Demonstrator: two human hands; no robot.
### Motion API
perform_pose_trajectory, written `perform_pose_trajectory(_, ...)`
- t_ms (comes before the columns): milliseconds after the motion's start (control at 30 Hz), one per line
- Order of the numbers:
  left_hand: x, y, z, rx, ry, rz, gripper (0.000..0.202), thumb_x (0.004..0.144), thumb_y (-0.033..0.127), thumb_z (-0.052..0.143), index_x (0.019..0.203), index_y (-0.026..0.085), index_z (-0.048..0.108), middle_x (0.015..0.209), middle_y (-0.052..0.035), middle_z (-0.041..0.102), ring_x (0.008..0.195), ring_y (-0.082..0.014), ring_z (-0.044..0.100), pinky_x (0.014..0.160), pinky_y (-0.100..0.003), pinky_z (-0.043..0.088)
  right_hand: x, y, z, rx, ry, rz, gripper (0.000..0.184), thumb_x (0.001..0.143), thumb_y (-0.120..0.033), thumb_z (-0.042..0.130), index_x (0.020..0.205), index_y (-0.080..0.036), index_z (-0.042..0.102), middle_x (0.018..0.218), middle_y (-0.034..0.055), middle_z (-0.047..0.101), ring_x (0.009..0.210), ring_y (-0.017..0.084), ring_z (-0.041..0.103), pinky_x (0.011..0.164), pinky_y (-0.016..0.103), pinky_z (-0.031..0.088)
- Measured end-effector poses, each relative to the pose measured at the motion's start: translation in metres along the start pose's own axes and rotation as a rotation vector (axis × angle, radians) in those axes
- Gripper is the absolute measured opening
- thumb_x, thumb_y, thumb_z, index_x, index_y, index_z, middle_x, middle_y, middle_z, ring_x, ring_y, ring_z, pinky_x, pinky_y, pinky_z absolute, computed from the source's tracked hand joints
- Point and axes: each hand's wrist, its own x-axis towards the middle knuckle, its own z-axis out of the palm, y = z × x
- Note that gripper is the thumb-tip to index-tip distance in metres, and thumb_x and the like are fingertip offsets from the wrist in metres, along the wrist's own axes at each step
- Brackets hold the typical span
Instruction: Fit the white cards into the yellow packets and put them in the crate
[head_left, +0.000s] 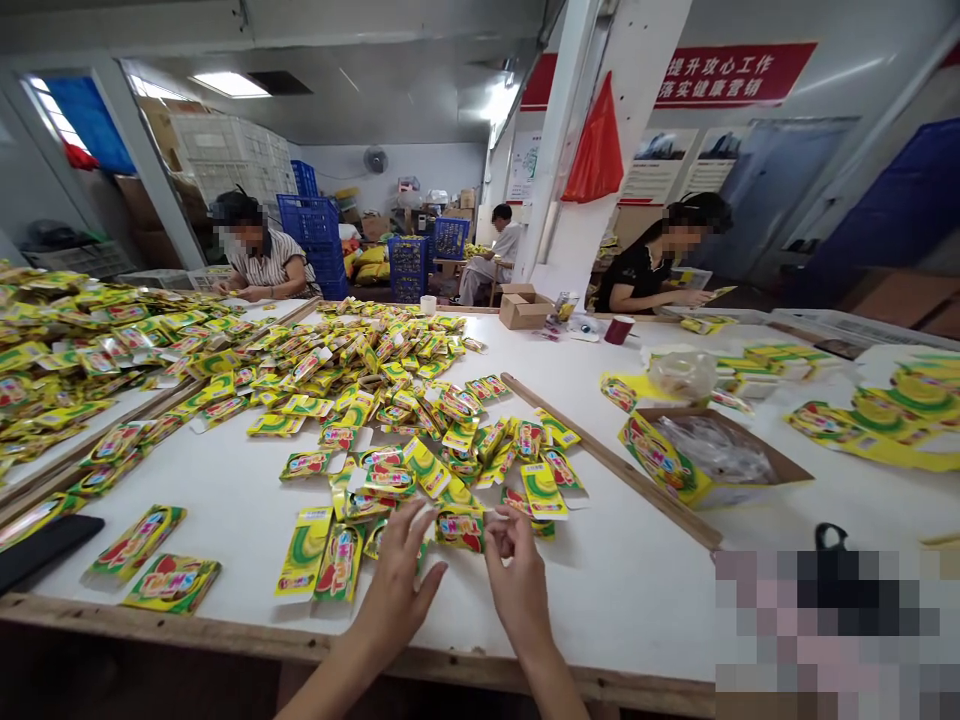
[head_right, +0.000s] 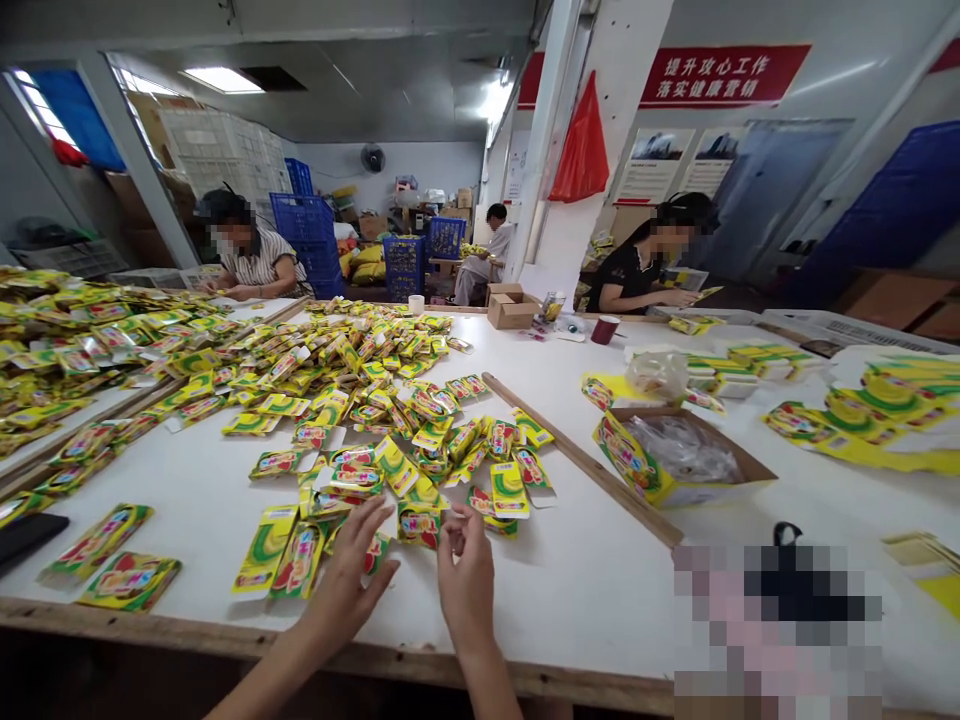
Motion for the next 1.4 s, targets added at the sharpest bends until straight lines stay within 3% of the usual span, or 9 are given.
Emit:
perform_pose_trajectory(100, 0.006, 0.01, 0.019, -0.142, -0.099, 0.018, 0.055, 0.087, 0.016, 0.056, 0.138, 0.026, 0.039, 0.14, -0.0134, 0.048, 0.134, -0.0308, 0.04, 0.111, -0.056, 0.029, -0.005, -0.005, -0.022, -0.105, -0.064, -0.126, 0.024, 0.085, -0.023, 0.052, 0.11, -0.021, 0.054, 0.081, 0.0031, 0.064, 0.068, 0.02, 0.058, 0.067, 0.032, 0.049)
perform_pose_trajectory(233, 0.005, 0.023, 0.038, -0.487, -0.176, -0.099, 0.044, 0.09, 0.017, 0.053, 0.13, 0.026, 0.04, 0.109, -0.0086, 0.066, 0.101, -0.0236, 0.063, 0.092, -0.043, 0.05, -0.017, -0.004, -0.044, -0.167, -0.05, -0.244, 0.019, 0.087, -0.023, 0.054, 0.106, -0.023, 0.059, 0.087, 0.0051, 0.065, 0.078, 0.022, 0.059, 0.073, 0.036, 0.05)
perform_pose_trajectory(400, -0.009, 0.036, 0.051, -0.81, -0.114, -0.269, 0.034, 0.091, 0.023, 0.055, 0.123, 0.025, 0.045, 0.108, -0.0071, 0.065, 0.099, -0.0208, 0.065, 0.086, -0.033, 0.053, -0.033, 0.01, -0.056, -0.034, -0.002, -0.126, 0.019, 0.087, -0.029, 0.058, 0.105, -0.022, 0.06, 0.104, 0.0085, 0.067, 0.095, 0.024, 0.064, 0.081, 0.035, 0.052)
perform_pose_trajectory(533, -0.012, 0.035, 0.051, -0.801, -0.187, -0.315, 0.029, 0.088, 0.022, 0.058, 0.117, 0.024, 0.054, 0.104, -0.005, 0.066, 0.096, -0.0204, 0.065, 0.084, -0.03, 0.053, -0.039, 0.014, -0.056, 0.114, -0.169, 0.025, 0.017, 0.09, -0.033, 0.057, 0.098, -0.021, 0.065, 0.091, 0.0054, 0.071, 0.083, 0.021, 0.068, 0.074, 0.026, 0.054)
perform_pose_trajectory(667, -0.005, 0.03, 0.046, -0.712, -0.182, -0.306, 0.017, 0.089, 0.025, 0.058, 0.105, 0.022, 0.061, 0.099, -0.0054, 0.066, 0.092, -0.0204, 0.065, 0.083, -0.031, 0.053, -0.032, 0.005, -0.051, 0.132, -0.217, 0.009, 0.021, 0.092, -0.033, 0.053, 0.085, -0.021, 0.068, 0.085, 0.0051, 0.07, 0.083, 0.02, 0.067, 0.075, 0.026, 0.053)
perform_pose_trajectory(767, 0.001, 0.028, 0.044, -0.684, -0.088, -0.269, 0.012, 0.088, 0.024, 0.059, 0.099, 0.021, 0.063, 0.112, -0.0077, 0.065, 0.108, -0.0233, 0.061, 0.096, -0.036, 0.048, -0.028, 0.002, -0.045, 0.141, -0.163, 0.009, 0.018, 0.091, -0.032, 0.055, 0.087, -0.02, 0.067, 0.085, 0.0052, 0.07, 0.082, 0.02, 0.067, 0.074, 0.026, 0.053)
perform_pose_trajectory(867, 0.003, 0.029, 0.043, -0.711, -0.036, -0.261, 0.018, 0.088, 0.023, 0.057, 0.105, 0.022, 0.061, 0.11, -0.0079, 0.065, 0.106, -0.023, 0.062, 0.094, -0.036, 0.049, -0.03, 0.004, -0.04, 0.158, -0.064, 0.029, 0.02, 0.089, -0.03, 0.057, 0.105, -0.02, 0.063, 0.092, 0.0061, 0.071, 0.083, 0.02, 0.069, 0.074, 0.027, 0.055)
perform_pose_trajectory(1033, 0.001, 0.035, 0.035, -0.632, -0.074, -0.155, 0.011, 0.09, 0.025, 0.056, 0.092, 0.02, 0.065, 0.097, -0.0078, 0.065, 0.097, -0.0232, 0.062, 0.087, -0.036, 0.05, -0.034, 0.001, -0.041, 0.127, -0.19, -0.076, 0.014, 0.088, -0.026, 0.058, 0.095, -0.022, 0.07, 0.1, 0.0069, 0.071, 0.097, 0.022, 0.067, 0.086, 0.032, 0.053)
perform_pose_trajectory(1400, 0.001, 0.042, 0.032, -0.572, -0.03, -0.31, 0.013, 0.089, 0.03, 0.058, 0.092, 0.019, 0.063, 0.085, -0.0039, 0.065, 0.08, -0.0192, 0.061, 0.073, -0.029, 0.048, -0.03, -0.016, -0.033, 0.046, -0.146, 0.024, 0.017, 0.09, -0.033, 0.056, 0.087, -0.02, 0.066, 0.08, 0.0037, 0.07, 0.073, 0.019, 0.065, 0.068, 0.025, 0.052)
